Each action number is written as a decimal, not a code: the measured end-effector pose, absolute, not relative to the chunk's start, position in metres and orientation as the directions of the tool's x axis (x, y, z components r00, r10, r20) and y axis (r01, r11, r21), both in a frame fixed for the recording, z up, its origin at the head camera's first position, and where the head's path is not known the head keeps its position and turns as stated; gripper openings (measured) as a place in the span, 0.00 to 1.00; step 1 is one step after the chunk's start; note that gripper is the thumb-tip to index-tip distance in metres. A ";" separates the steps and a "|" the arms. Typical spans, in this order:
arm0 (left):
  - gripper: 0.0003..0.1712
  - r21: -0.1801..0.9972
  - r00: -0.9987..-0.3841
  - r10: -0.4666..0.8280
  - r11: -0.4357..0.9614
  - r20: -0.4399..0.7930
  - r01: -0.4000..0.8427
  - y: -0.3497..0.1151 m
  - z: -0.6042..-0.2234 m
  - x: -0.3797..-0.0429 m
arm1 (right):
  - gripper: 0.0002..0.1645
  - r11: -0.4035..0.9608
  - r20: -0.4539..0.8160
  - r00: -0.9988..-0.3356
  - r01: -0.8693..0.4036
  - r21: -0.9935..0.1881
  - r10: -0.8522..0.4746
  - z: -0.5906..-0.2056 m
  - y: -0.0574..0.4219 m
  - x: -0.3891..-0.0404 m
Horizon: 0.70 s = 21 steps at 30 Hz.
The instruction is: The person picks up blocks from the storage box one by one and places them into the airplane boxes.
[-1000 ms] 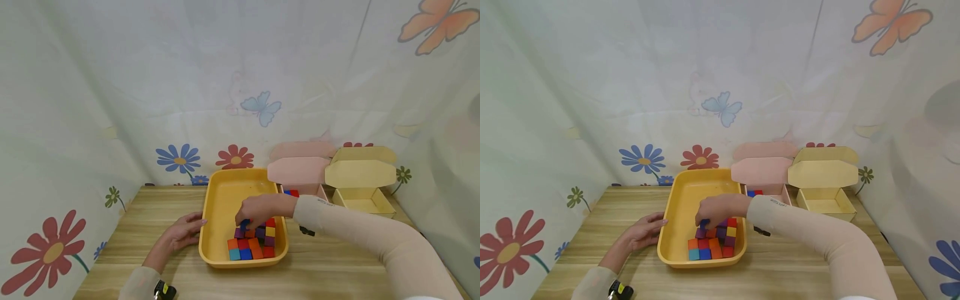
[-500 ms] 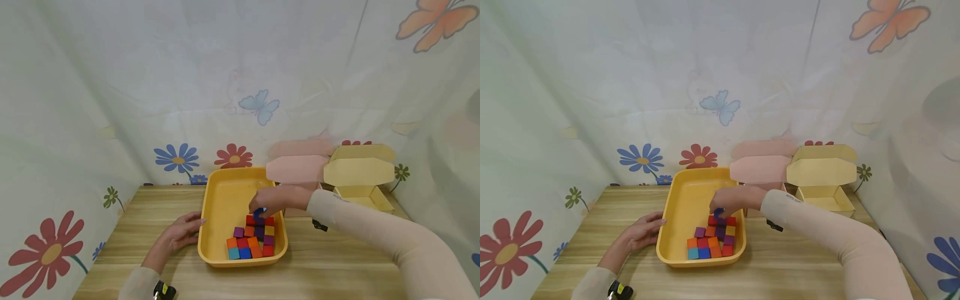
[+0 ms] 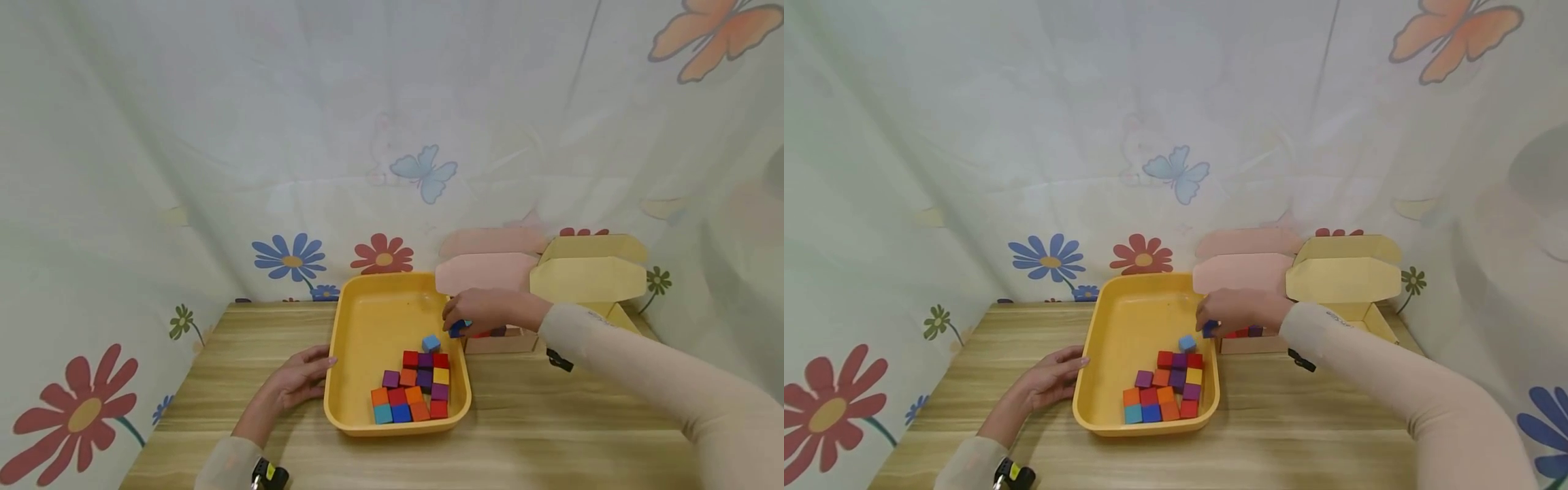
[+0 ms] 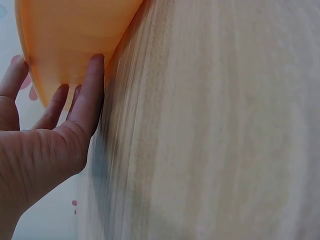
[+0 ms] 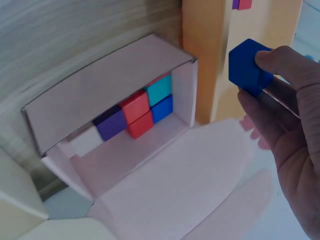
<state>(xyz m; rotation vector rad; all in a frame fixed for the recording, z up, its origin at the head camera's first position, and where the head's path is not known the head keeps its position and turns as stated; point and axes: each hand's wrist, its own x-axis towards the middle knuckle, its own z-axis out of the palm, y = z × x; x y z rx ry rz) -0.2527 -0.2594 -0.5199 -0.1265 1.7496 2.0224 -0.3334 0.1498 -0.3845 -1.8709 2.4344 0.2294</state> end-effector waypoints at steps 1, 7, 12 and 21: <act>0.41 0.914 -0.890 0.281 -0.086 -0.360 -0.397 -0.259 -0.520 -0.253 | 0.15 0.261 -0.128 -0.268 -0.963 0.070 -0.955 -0.384 0.155 -0.336; 0.41 0.916 -0.894 0.268 -0.081 -0.360 -0.393 -0.259 -0.519 -0.253 | 0.19 0.371 -0.117 -0.368 -0.928 -0.013 -0.923 -0.381 0.179 -0.349; 0.42 0.915 -0.891 0.271 -0.073 -0.364 -0.396 -0.258 -0.519 -0.254 | 0.23 0.493 -0.173 -0.481 -0.869 -0.035 -0.859 -0.384 0.194 -0.356; 0.41 0.915 -0.888 0.276 -0.063 -0.366 -0.397 -0.260 -0.519 -0.253 | 0.22 0.626 -0.341 -0.568 -0.775 -0.083 -0.749 -0.399 0.201 -0.366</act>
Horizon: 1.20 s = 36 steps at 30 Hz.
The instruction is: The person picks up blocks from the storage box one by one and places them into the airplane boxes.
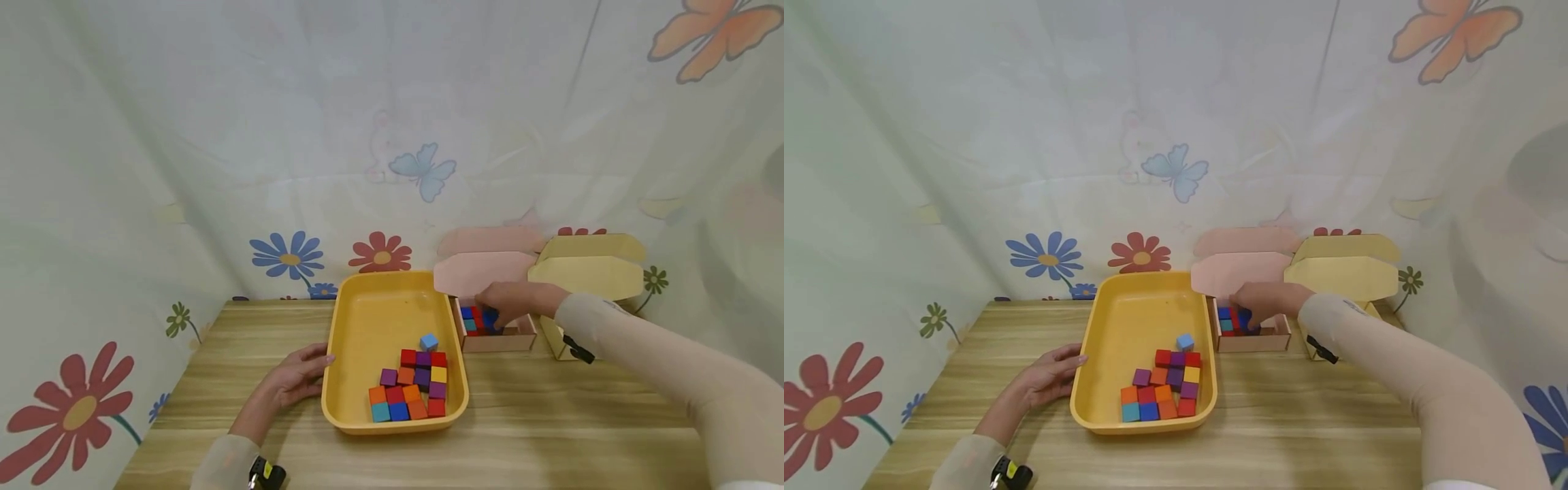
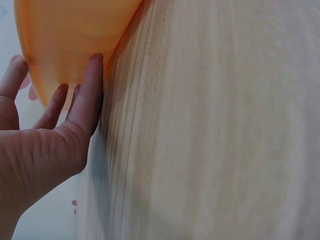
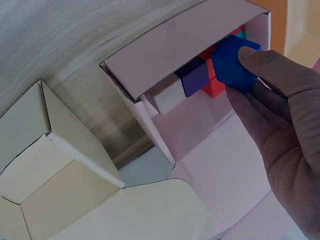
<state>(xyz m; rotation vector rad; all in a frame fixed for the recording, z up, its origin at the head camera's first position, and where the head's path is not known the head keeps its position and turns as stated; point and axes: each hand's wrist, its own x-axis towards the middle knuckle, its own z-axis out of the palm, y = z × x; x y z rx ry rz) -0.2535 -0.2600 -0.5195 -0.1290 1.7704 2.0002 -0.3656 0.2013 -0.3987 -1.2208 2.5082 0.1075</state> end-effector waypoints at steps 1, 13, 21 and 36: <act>0.41 0.915 -0.888 0.279 -0.066 -0.366 -0.398 -0.260 -0.520 -0.254 | 0.22 0.622 -0.351 -0.559 -0.778 -0.092 -0.751 -0.400 0.201 -0.367; 0.42 0.912 -0.888 0.270 -0.074 -0.372 -0.405 -0.262 -0.519 -0.254 | 0.26 0.595 -0.401 -0.490 -0.779 -0.195 -0.773 -0.411 0.191 -0.381; 0.41 0.904 -0.883 0.262 -0.074 -0.389 -0.420 -0.262 -0.519 -0.255 | 0.19 0.585 -0.368 -0.494 -0.787 -0.194 -0.787 -0.430 0.191 -0.384; 0.43 0.905 -0.884 0.261 -0.077 -0.387 -0.419 -0.261 -0.519 -0.255 | 0.07 0.640 -0.369 -0.532 -0.706 -0.303 -0.762 -0.444 0.199 -0.384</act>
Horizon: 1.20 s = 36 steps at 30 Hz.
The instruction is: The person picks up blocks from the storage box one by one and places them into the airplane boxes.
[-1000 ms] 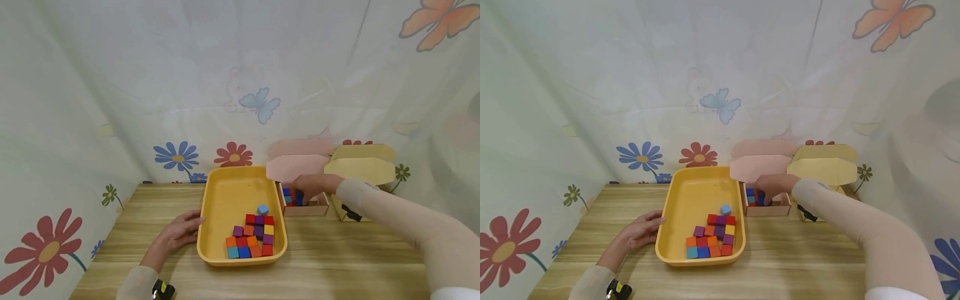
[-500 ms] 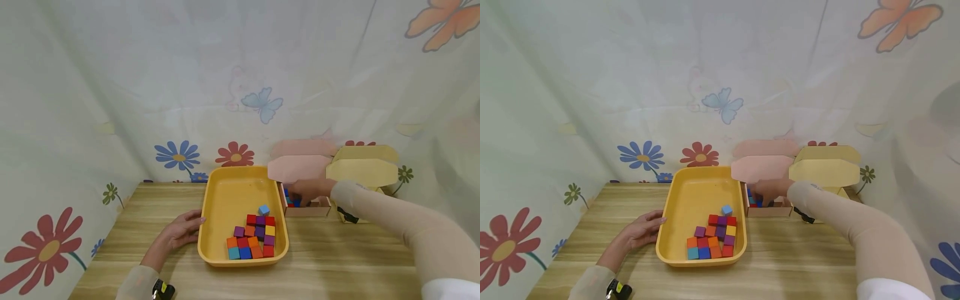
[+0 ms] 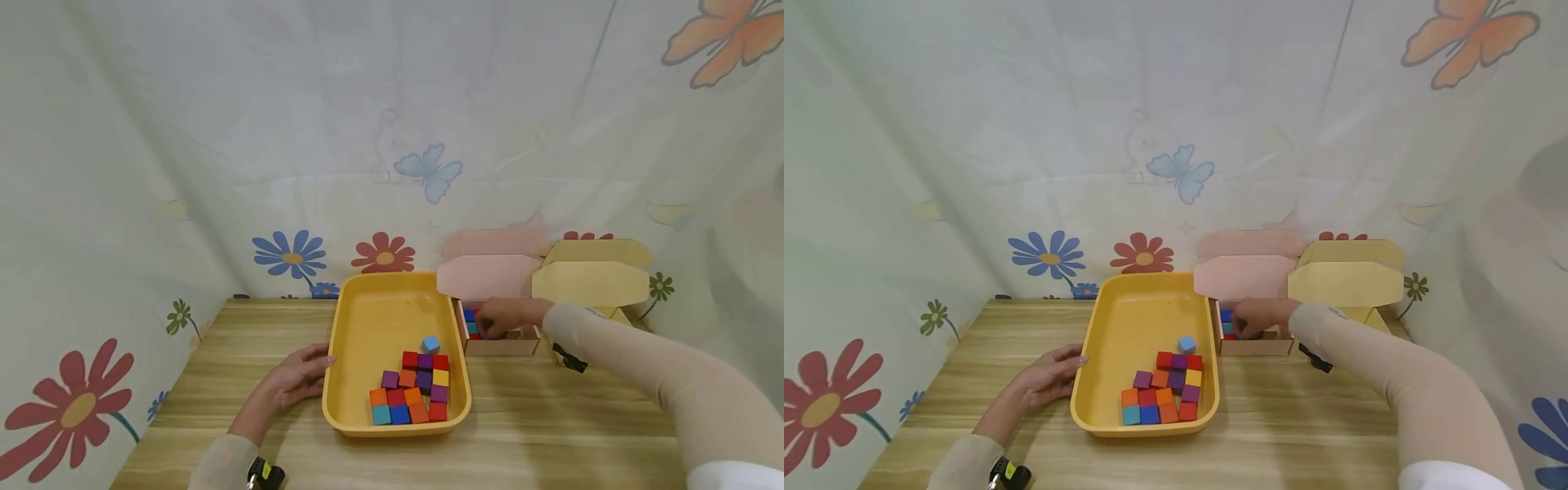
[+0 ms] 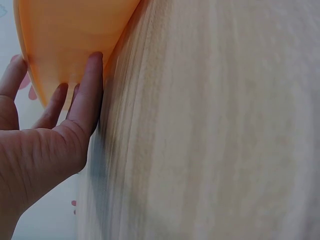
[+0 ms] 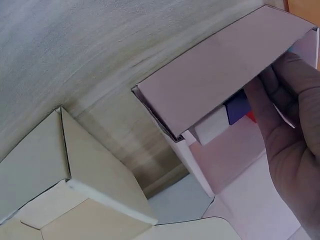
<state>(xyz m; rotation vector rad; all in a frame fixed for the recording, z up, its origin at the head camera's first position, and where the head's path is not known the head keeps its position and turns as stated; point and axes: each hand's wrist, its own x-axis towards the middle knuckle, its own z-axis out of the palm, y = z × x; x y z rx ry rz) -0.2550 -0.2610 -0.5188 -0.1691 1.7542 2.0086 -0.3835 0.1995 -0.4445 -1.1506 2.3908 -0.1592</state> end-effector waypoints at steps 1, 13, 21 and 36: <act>0.43 0.904 -0.885 0.259 -0.080 -0.387 -0.419 -0.261 -0.519 -0.255 | 0.07 0.635 -0.367 -0.528 -0.710 -0.304 -0.766 -0.443 0.200 -0.384; 0.41 0.906 -0.891 0.237 -0.081 -0.387 -0.415 -0.260 -0.520 -0.252 | 0.24 0.632 -0.074 -0.632 -0.747 -0.204 -0.771 -0.408 0.203 -0.377; 0.40 0.909 -0.893 0.227 -0.064 -0.389 -0.412 -0.259 -0.519 -0.255 | 0.39 0.618 -0.022 -0.621 -0.775 -0.135 -0.784 -0.391 0.206 -0.367; 0.41 0.902 -0.888 0.227 -0.073 -0.400 -0.425 -0.259 -0.518 -0.256 | 0.46 0.544 -0.100 -0.534 -0.827 -0.142 -0.839 -0.380 0.157 -0.341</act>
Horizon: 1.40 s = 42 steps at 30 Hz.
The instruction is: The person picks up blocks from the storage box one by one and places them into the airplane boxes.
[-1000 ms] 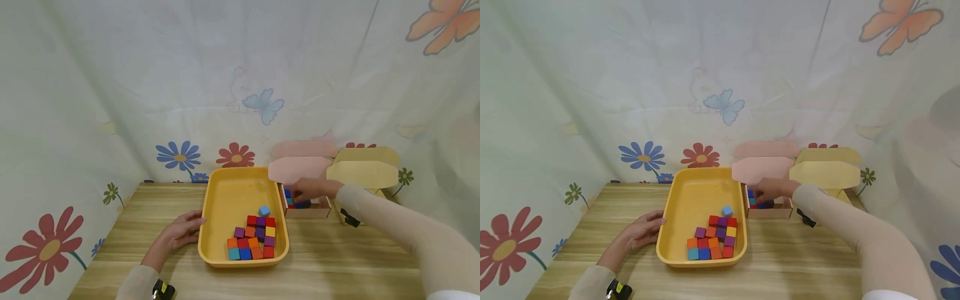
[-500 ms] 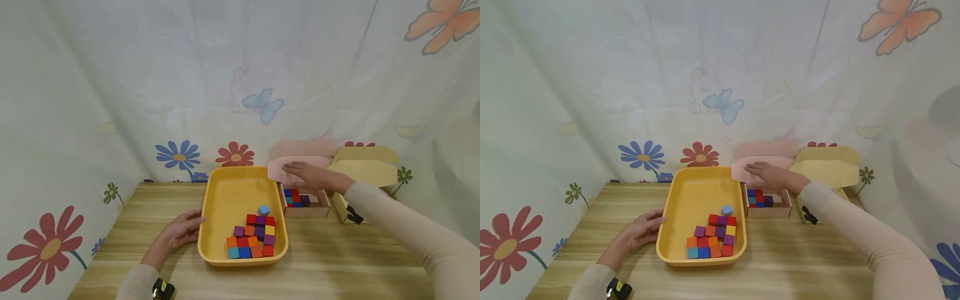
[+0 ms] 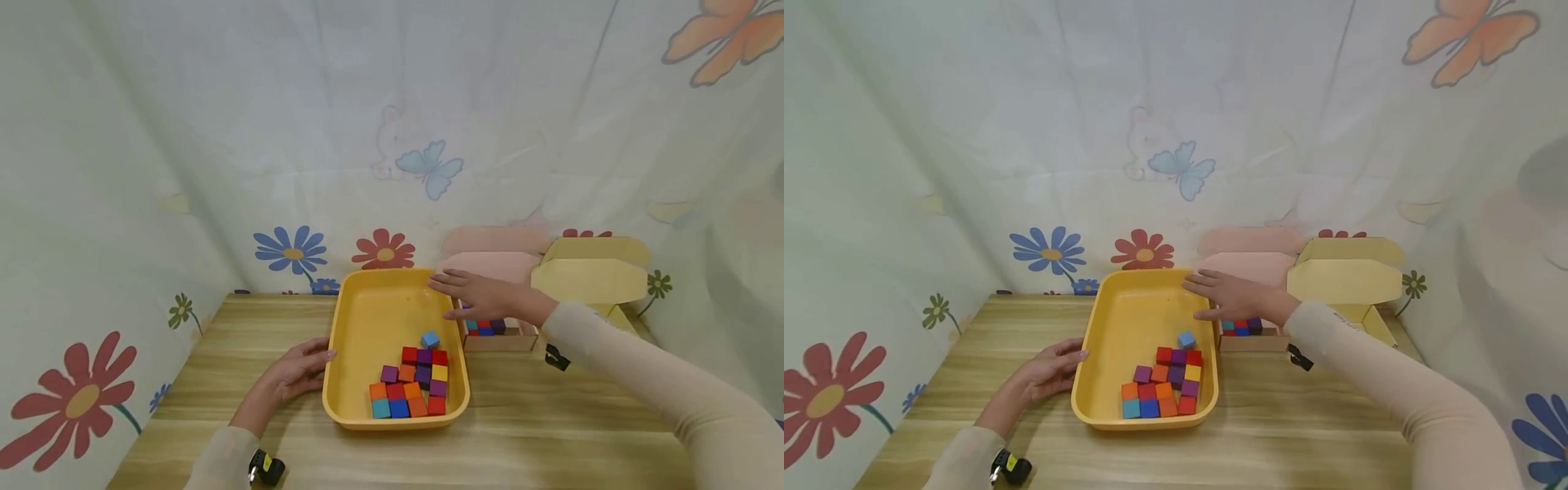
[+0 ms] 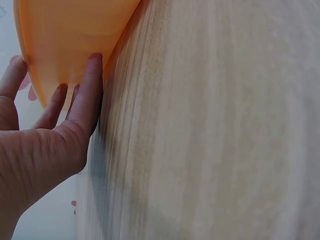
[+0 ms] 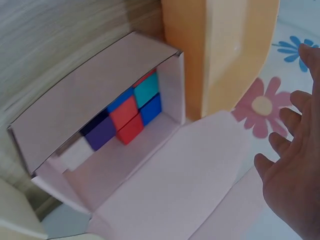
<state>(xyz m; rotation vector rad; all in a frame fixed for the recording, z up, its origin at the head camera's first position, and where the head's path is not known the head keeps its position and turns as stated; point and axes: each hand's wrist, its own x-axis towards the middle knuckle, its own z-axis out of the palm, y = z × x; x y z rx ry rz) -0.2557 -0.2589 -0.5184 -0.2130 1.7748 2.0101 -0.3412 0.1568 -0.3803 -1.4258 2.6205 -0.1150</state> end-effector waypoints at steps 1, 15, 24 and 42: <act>0.40 0.901 -0.887 0.227 -0.073 -0.402 -0.427 -0.259 -0.519 -0.255 | 0.46 0.538 -0.105 -0.527 -0.830 -0.149 -0.843 -0.380 0.153 -0.339; 0.39 0.903 -0.888 0.232 -0.070 -0.398 -0.423 -0.261 -0.519 -0.254 | 0.45 0.425 -0.199 -0.400 -0.899 -0.108 -0.895 -0.384 0.107 -0.317; 0.40 0.911 -0.893 0.238 -0.070 -0.381 -0.407 -0.261 -0.519 -0.255 | 0.44 0.346 -0.236 -0.326 -0.937 -0.047 -0.916 -0.397 0.076 -0.303; 0.42 0.919 -0.896 0.236 -0.033 -0.376 -0.394 -0.258 -0.518 -0.253 | 0.37 0.121 -0.425 -0.118 -0.992 0.020 -0.897 -0.429 0.026 -0.274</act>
